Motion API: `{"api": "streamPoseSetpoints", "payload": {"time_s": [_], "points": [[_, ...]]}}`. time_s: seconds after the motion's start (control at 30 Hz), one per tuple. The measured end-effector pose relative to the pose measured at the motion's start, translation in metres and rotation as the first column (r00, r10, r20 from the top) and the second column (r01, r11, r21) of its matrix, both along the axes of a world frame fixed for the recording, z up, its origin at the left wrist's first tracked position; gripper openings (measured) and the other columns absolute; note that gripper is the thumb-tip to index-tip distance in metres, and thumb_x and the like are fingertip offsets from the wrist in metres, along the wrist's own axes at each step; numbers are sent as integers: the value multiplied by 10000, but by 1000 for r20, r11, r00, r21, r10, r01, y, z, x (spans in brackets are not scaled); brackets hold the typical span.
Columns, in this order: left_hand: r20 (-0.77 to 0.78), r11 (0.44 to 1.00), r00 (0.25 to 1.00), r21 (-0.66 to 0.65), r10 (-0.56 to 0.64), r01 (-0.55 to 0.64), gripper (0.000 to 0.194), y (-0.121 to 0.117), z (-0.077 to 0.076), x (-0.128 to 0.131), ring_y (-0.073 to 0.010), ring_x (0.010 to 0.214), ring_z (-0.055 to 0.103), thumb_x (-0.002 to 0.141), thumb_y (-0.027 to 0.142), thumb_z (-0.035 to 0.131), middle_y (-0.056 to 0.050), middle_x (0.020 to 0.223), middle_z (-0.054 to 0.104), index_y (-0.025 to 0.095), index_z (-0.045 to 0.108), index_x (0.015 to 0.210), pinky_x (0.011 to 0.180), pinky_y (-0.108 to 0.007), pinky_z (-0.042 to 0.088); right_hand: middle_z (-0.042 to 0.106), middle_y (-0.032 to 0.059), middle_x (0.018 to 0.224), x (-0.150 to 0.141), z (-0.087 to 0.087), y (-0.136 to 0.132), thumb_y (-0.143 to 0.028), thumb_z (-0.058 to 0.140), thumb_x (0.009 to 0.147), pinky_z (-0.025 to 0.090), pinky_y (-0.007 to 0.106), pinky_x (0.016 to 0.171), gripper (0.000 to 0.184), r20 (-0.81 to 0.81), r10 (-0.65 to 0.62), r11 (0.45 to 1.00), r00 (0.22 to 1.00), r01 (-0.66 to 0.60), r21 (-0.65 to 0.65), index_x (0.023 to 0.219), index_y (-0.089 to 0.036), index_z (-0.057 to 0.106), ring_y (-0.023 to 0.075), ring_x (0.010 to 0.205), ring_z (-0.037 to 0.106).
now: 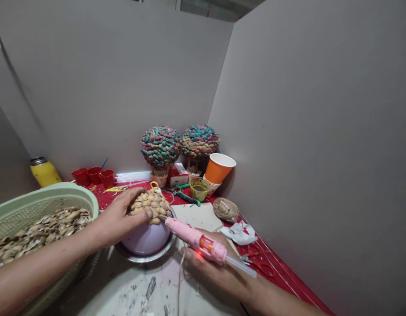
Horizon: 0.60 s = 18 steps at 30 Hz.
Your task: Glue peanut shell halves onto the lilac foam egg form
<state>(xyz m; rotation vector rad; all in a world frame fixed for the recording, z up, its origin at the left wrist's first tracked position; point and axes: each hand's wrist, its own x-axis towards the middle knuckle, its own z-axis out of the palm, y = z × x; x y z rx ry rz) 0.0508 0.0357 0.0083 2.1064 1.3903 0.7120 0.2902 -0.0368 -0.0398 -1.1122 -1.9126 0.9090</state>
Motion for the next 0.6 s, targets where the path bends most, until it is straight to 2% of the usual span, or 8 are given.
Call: {"api": "streamPoseSetpoints", "payload": {"time_s": [0.27,0.43,0.6], "points": [[-9,1000,1000,6,-2,2,806,1,-1,0,-365,1310,470,747,564,536,-197,1440,502,63,469,1375,1110,-502,358,479,-14,669,-3,3,2,-388,505,876,384,288,558,236,41,31,999,999,-31,8,706,-227,474,151,576,434],[-3,1000,1000,5,-3,3,802,1,-1,0,-359,1310,474,746,568,533,-193,1437,506,78,468,1376,1106,-497,366,492,-3,671,1,2,1,-398,498,885,389,290,557,248,61,36,999,997,-38,34,711,-222,505,158,581,448],[8,1000,1000,0,-3,3,801,1,-2,-1,-355,1307,476,740,554,535,-192,1437,505,75,463,1378,1108,-486,367,506,-11,674,4,-2,1,-420,511,908,391,282,554,256,67,-9,999,998,6,32,768,-211,564,150,576,440]]}}
